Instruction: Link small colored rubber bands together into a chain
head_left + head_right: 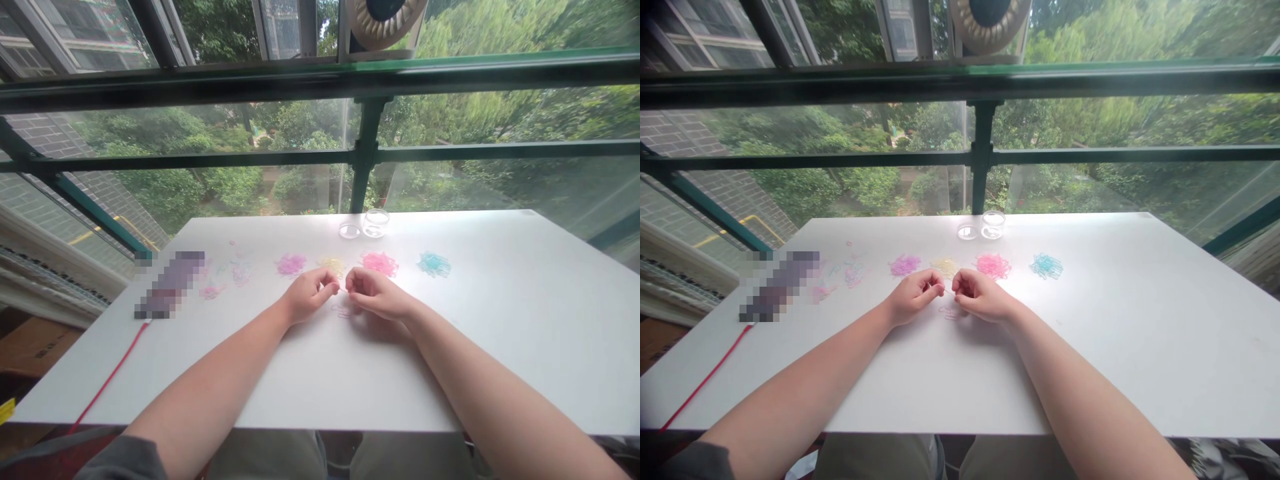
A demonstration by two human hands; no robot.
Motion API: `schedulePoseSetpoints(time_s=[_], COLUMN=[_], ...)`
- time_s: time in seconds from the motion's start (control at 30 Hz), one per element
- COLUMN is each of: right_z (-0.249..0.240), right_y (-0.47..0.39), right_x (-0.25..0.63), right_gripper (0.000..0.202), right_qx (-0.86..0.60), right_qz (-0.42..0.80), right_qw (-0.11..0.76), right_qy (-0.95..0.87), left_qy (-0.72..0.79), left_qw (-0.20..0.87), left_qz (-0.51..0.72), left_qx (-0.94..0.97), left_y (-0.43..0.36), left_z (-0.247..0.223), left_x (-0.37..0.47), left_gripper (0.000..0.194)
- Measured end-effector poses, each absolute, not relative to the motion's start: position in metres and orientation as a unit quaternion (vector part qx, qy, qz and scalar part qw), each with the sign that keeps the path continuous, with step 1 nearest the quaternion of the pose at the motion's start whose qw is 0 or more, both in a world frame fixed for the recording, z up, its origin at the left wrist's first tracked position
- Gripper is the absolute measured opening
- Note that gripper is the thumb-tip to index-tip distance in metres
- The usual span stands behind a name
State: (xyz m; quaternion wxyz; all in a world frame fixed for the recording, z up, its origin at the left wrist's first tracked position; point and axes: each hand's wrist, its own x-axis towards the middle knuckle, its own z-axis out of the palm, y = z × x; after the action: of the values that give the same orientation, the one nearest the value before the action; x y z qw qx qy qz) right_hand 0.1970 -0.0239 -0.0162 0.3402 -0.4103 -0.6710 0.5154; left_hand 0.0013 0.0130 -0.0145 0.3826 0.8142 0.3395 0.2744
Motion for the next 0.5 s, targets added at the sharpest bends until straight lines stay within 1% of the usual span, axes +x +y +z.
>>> schedulePoseSetpoints(time_s=[0.37,0.5], right_z=[-0.0161,-0.0169], right_y=[-0.0247,-0.0249], right_x=[0.1972,0.1958], right_gripper=[0.016,0.015], right_qx=[-0.388,-0.409], right_qz=[0.527,0.51], right_qw=[0.328,0.324], right_qy=[-0.681,-0.684], left_qy=[0.348,0.349], left_qw=[0.378,0.378], left_qz=[0.271,0.273], left_qx=[0.814,0.813], left_y=[0.0124,0.0118], left_z=[-0.0156,-0.0163], left_x=[0.0023,0.0023], left_gripper=[0.023,0.023])
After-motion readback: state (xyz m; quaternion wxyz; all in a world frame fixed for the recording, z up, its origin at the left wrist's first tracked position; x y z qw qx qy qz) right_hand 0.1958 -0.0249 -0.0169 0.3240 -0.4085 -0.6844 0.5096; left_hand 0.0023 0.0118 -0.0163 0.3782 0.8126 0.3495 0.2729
